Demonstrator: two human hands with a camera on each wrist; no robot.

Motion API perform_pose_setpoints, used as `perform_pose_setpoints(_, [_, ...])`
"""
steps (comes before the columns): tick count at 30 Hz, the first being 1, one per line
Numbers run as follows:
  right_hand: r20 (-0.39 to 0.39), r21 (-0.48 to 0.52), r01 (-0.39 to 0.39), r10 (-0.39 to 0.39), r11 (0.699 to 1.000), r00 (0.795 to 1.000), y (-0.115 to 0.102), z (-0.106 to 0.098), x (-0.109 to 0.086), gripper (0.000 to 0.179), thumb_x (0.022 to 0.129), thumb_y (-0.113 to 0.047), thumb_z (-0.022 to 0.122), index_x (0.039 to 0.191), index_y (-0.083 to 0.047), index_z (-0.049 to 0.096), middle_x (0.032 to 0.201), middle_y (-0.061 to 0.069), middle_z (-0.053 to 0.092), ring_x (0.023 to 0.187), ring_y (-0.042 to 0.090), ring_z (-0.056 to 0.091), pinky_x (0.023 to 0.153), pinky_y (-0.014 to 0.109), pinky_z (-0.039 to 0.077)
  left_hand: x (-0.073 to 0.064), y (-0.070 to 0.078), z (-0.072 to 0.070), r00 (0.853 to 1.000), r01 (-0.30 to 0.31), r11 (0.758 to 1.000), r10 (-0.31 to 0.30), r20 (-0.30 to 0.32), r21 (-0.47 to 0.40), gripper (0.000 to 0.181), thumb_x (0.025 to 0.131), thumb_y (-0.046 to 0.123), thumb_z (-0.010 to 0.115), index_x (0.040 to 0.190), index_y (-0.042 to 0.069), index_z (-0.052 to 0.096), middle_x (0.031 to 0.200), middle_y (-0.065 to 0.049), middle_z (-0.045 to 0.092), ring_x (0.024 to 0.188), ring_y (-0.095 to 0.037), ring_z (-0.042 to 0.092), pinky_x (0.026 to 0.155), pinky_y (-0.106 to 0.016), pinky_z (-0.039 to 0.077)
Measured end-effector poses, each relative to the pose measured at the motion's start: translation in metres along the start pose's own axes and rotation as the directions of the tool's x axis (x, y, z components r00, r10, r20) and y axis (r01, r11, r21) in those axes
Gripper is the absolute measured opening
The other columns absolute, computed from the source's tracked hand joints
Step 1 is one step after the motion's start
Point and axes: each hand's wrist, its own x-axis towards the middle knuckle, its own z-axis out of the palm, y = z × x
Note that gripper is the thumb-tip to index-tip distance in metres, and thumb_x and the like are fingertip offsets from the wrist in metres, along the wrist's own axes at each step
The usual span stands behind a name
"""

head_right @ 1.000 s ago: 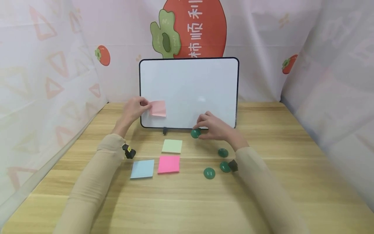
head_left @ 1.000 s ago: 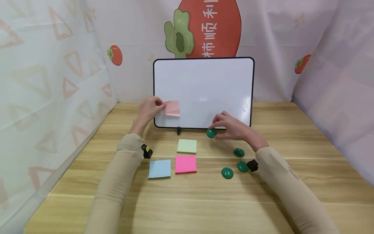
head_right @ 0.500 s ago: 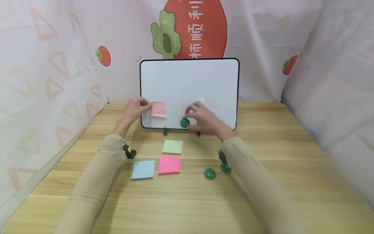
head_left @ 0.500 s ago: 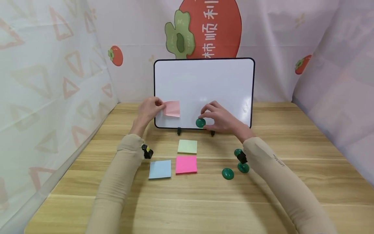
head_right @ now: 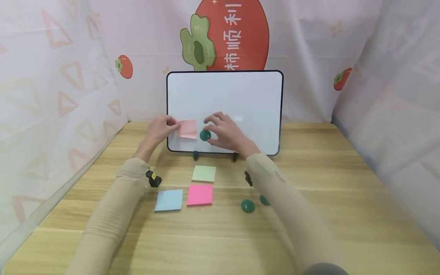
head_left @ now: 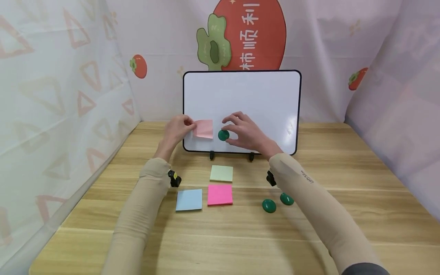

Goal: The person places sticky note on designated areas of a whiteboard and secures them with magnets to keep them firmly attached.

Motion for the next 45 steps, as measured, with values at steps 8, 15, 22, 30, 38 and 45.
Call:
perform_pose_setpoints(8, [-0.008,-0.028,-0.029,0.029,0.999,1.000,-0.007,0.018,0.021,0.037,0.082,-0.027,0.082,0.113,-0.009,0.073,0.128,0.009,0.059,0.123,0.030,0.047,0.098,0.045,0.043,-0.001,-0.001,-0.002,1.000,0.009,1.000,-0.009,-0.002,0.001,0.025,0.093,0.034,0.068,0.097,0.009,0.072,0.097,-0.008,0.069,0.086,-0.023,0.059,0.073,-0.035,0.045])
perform_pose_setpoints(15, [-0.045,-0.058,-0.061,0.059,0.996,0.997,-0.010,0.032,0.030,0.034,0.084,-0.027,0.080,0.112,-0.009,0.073,0.127,0.010,0.060,0.120,0.029,0.049,0.097,0.043,0.042,0.001,0.001,-0.002,1.000,0.007,1.000,-0.007,0.012,0.001,0.025,0.093,0.034,0.068,0.097,0.009,0.072,0.097,-0.008,0.068,0.086,-0.023,0.058,0.073,-0.034,0.045])
perform_pose_setpoints(22, [-0.057,-0.085,-0.095,0.091,0.992,0.994,-0.010,0.036,0.039,0.034,0.086,-0.030,0.077,0.113,-0.009,0.073,0.126,0.009,0.061,0.119,0.027,0.049,0.098,0.042,0.041,0.001,0.001,-0.002,1.000,0.012,1.000,-0.012,0.014,0.008,0.025,0.093,0.033,0.068,0.098,0.009,0.072,0.098,-0.008,0.068,0.086,-0.023,0.058,0.073,-0.034,0.045])
perform_pose_setpoints(30, [-0.077,-0.122,-0.126,0.117,0.985,0.990,-0.012,0.045,0.052,0.030,0.088,-0.029,0.076,0.112,-0.010,0.073,0.125,0.007,0.062,0.119,0.026,0.050,0.098,0.041,0.041,0.003,0.001,-0.003,1.000,0.005,1.000,-0.005,0.026,0.002,0.025,0.094,0.033,0.068,0.099,0.009,0.072,0.098,-0.008,0.069,0.088,-0.023,0.059,0.076,-0.036,0.047])
perform_pose_setpoints(38, [-0.043,-0.186,-0.195,0.191,0.963,0.981,-0.014,0.053,0.068,0.029,0.091,-0.027,0.072,0.113,-0.009,0.073,0.130,0.006,0.061,0.121,0.025,0.051,0.099,0.040,0.041,0.004,0.005,-0.009,0.999,-0.024,0.999,0.023,0.040,0.030,0.025,0.094,0.032,0.068,0.099,0.008,0.072,0.098,-0.008,0.069,0.088,-0.023,0.060,0.076,-0.038,0.048])
perform_pose_setpoints(45, [-0.068,-0.247,-0.228,0.217,0.942,0.974,-0.015,0.062,0.077,0.025,0.092,-0.030,0.070,0.109,-0.012,0.075,0.129,0.003,0.061,0.119,0.024,0.053,0.097,0.041,0.044,0.005,0.004,-0.006,0.999,-0.028,0.999,0.027,0.039,0.046,0.028,0.094,0.036,0.068,0.097,0.009,0.072,0.097,-0.007,0.069,0.088,-0.022,0.061,0.075,-0.037,0.048])
